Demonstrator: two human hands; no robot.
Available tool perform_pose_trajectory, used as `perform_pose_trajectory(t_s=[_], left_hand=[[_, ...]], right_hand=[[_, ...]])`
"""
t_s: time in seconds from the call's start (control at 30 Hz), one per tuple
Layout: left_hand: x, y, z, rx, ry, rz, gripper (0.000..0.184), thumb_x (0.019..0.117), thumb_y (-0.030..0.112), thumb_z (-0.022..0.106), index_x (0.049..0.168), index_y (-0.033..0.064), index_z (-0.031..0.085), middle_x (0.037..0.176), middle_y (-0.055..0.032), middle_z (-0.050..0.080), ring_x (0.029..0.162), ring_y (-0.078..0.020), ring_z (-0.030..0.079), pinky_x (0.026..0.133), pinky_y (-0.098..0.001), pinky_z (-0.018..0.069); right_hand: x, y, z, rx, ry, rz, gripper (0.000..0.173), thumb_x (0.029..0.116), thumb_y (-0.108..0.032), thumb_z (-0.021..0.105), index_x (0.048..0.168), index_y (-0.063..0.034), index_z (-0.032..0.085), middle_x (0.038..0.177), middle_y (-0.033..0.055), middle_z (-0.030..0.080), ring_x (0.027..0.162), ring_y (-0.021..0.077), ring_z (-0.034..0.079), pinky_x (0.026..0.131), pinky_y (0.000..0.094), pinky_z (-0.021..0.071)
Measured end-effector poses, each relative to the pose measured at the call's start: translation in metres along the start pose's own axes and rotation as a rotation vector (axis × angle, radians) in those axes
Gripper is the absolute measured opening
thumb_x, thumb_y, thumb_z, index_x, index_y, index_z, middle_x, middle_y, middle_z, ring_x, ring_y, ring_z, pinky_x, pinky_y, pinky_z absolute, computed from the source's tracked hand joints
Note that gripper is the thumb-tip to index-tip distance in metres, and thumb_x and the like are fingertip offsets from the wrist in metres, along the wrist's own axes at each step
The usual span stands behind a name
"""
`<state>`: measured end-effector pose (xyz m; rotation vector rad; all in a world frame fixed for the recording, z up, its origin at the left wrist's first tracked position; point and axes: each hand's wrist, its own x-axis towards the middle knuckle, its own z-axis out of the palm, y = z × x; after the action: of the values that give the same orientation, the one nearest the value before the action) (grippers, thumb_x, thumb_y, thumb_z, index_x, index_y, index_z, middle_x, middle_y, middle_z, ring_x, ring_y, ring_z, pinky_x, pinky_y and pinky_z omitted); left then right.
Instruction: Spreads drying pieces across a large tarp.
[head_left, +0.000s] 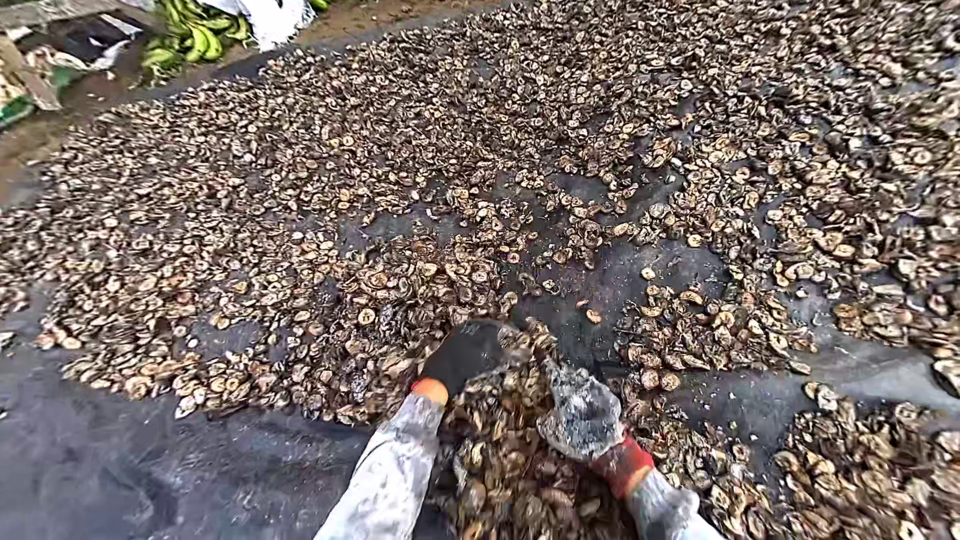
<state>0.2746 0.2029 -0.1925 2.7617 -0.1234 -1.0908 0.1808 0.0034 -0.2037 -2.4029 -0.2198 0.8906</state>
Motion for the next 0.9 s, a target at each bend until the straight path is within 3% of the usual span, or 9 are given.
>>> perform_pose_trajectory(t_s=[0.13, 0.23, 0.33, 0.43, 0.5, 0.57, 0.63, 0.73, 0.9], left_hand=[[-0.076, -0.027, 0.008, 0.057, -0.145, -0.152, 0.049, 0.0951, 0.037, 0.070, 0.137, 0.0123, 0.065, 0.139, -0.0202, 0.062, 0.134, -0.0400, 0.054, 0.113, -0.0621, 0.0379], [-0.077, -0.026, -0.010, -0.259, 0.198, 0.064, 0.041, 0.0938, 0.030, 0.074, 0.132, 0.0159, 0.068, 0.123, -0.0143, 0.071, 0.114, -0.0303, 0.068, 0.103, -0.0572, 0.0496], [-0.057, -0.005, -0.032, -0.508, 0.485, 0.154, 0.043, 0.0992, 0.033, 0.068, 0.139, 0.0180, 0.062, 0.122, -0.0118, 0.071, 0.103, -0.0259, 0.070, 0.091, -0.0545, 0.0554], [-0.050, 0.009, -0.040, -0.586, 0.590, 0.236, 0.039, 0.1021, 0.032, 0.064, 0.139, 0.0199, 0.061, 0.124, -0.0119, 0.070, 0.100, -0.0298, 0.069, 0.085, -0.0558, 0.0551], [-0.038, 0.015, -0.043, -0.577, 0.620, 0.301, 0.053, 0.1002, 0.015, 0.064, 0.151, 0.0214, 0.051, 0.144, -0.0110, 0.060, 0.121, -0.0329, 0.063, 0.098, -0.0591, 0.0503], [-0.007, 0.020, -0.058, -0.521, 0.629, 0.381, 0.070, 0.0956, 0.008, 0.066, 0.159, 0.0188, 0.038, 0.161, -0.0088, 0.043, 0.144, -0.0261, 0.047, 0.117, -0.0501, 0.0398], [0.019, 0.020, -0.073, -0.365, 0.575, 0.363, 0.078, 0.0924, 0.026, 0.076, 0.160, 0.0203, 0.037, 0.166, -0.0114, 0.034, 0.152, -0.0280, 0.034, 0.122, -0.0510, 0.0317], [0.067, 0.001, -0.079, -0.046, 0.502, 0.113, 0.078, 0.0917, 0.055, 0.070, 0.157, 0.0206, 0.043, 0.162, -0.0228, 0.035, 0.150, -0.0472, 0.030, 0.117, -0.0709, 0.0252], [0.130, -0.026, -0.065, 0.134, 0.224, -0.213, 0.059, 0.1007, 0.046, 0.060, 0.140, 0.0021, 0.058, 0.143, -0.0319, 0.054, 0.136, -0.0518, 0.048, 0.106, -0.0734, 0.0371]], right_hand=[[-0.024, -0.024, 0.023, 0.304, -0.374, -0.121, 0.065, 0.0988, -0.031, 0.062, 0.159, -0.0224, 0.040, 0.152, 0.0139, 0.054, 0.139, 0.0314, 0.053, 0.114, 0.0577, 0.0387], [-0.005, -0.020, 0.003, 0.783, -0.165, 0.029, 0.047, 0.0992, -0.031, 0.067, 0.139, -0.0076, 0.061, 0.128, 0.0131, 0.069, 0.117, 0.0207, 0.066, 0.105, 0.0430, 0.0503], [0.002, -0.006, -0.047, 1.080, 0.101, 0.033, 0.038, 0.1014, -0.014, 0.062, 0.135, 0.0032, 0.056, 0.114, 0.0102, 0.068, 0.097, 0.0049, 0.064, 0.089, 0.0234, 0.0537], [0.000, 0.026, -0.070, 0.887, 0.223, -0.036, 0.057, 0.0968, -0.005, 0.063, 0.151, -0.0113, 0.048, 0.136, 0.0124, 0.063, 0.116, 0.0154, 0.063, 0.100, 0.0345, 0.0518], [-0.007, 0.032, -0.085, 0.672, 0.296, 0.105, 0.046, 0.1035, -0.005, 0.054, 0.149, 0.0015, 0.048, 0.144, 0.0249, 0.056, 0.131, 0.0296, 0.056, 0.112, 0.0424, 0.0424], [0.005, 0.032, -0.104, 0.647, 0.366, 0.179, 0.039, 0.1081, -0.012, 0.049, 0.143, 0.0058, 0.052, 0.136, 0.0264, 0.060, 0.124, 0.0301, 0.059, 0.107, 0.0436, 0.0452], [0.036, 0.032, -0.133, 0.879, 0.422, 0.065, 0.040, 0.1079, -0.025, 0.051, 0.142, -0.0048, 0.054, 0.124, 0.0135, 0.066, 0.104, 0.0173, 0.064, 0.090, 0.0357, 0.0541], [0.061, 0.041, -0.164, 0.929, 0.389, -0.044, 0.068, 0.0991, -0.019, 0.062, 0.160, -0.0293, 0.033, 0.146, 0.0085, 0.055, 0.118, 0.0203, 0.061, 0.094, 0.0439, 0.0541], [0.050, 0.047, -0.160, 0.381, 0.520, 0.213, 0.040, 0.1085, -0.022, 0.051, 0.144, -0.0037, 0.054, 0.142, 0.0214, 0.059, 0.132, 0.0331, 0.056, 0.114, 0.0495, 0.0407]])
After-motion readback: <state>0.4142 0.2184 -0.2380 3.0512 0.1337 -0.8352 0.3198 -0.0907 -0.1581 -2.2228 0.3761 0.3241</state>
